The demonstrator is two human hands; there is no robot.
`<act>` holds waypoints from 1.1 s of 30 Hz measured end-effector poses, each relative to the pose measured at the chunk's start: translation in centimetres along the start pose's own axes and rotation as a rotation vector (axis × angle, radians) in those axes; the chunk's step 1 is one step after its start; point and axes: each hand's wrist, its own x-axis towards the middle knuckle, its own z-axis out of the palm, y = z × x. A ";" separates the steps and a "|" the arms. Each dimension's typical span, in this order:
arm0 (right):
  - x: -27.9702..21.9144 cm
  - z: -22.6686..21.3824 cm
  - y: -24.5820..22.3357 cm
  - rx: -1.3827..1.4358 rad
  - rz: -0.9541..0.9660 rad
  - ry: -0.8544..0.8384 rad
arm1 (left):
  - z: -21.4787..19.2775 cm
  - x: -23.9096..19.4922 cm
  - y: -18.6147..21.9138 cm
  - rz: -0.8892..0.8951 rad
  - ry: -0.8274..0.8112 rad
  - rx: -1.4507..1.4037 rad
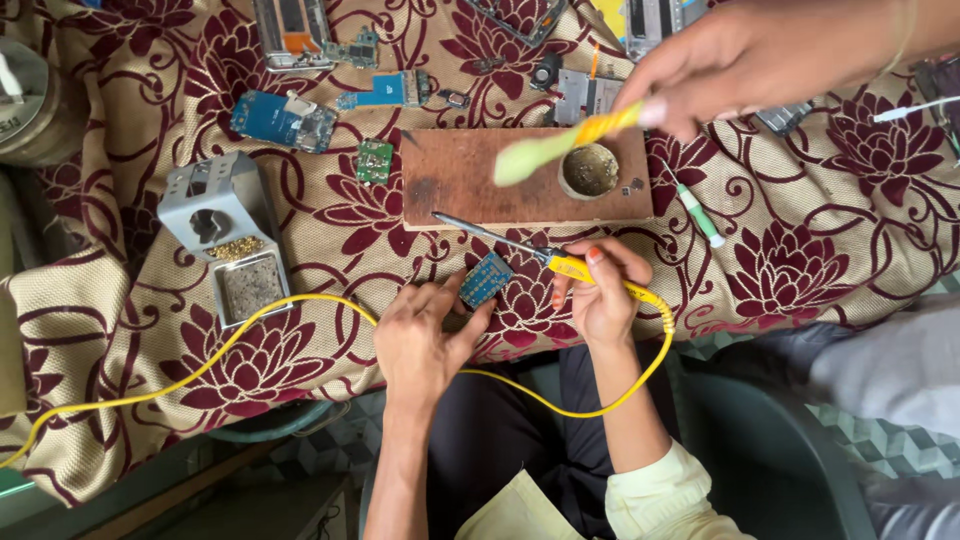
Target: The person cleans the interior of a disassembled mobile phone with a toothbrush and then uses a soldering iron on a small circuit board. The person handles the phone chassis, a toothbrush, and a soldering iron while working at a cluttered table.
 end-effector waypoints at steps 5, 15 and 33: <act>0.2 -0.1 -0.1 0.001 0.002 -0.001 | 0.0 0.1 0.0 0.006 -0.009 -0.003; 0.2 0.2 0.0 -0.037 -0.005 0.014 | 0.2 0.0 -0.2 0.004 0.001 0.017; 0.4 0.3 -0.2 -0.043 0.000 0.038 | 0.3 -0.1 -0.3 0.000 0.005 0.013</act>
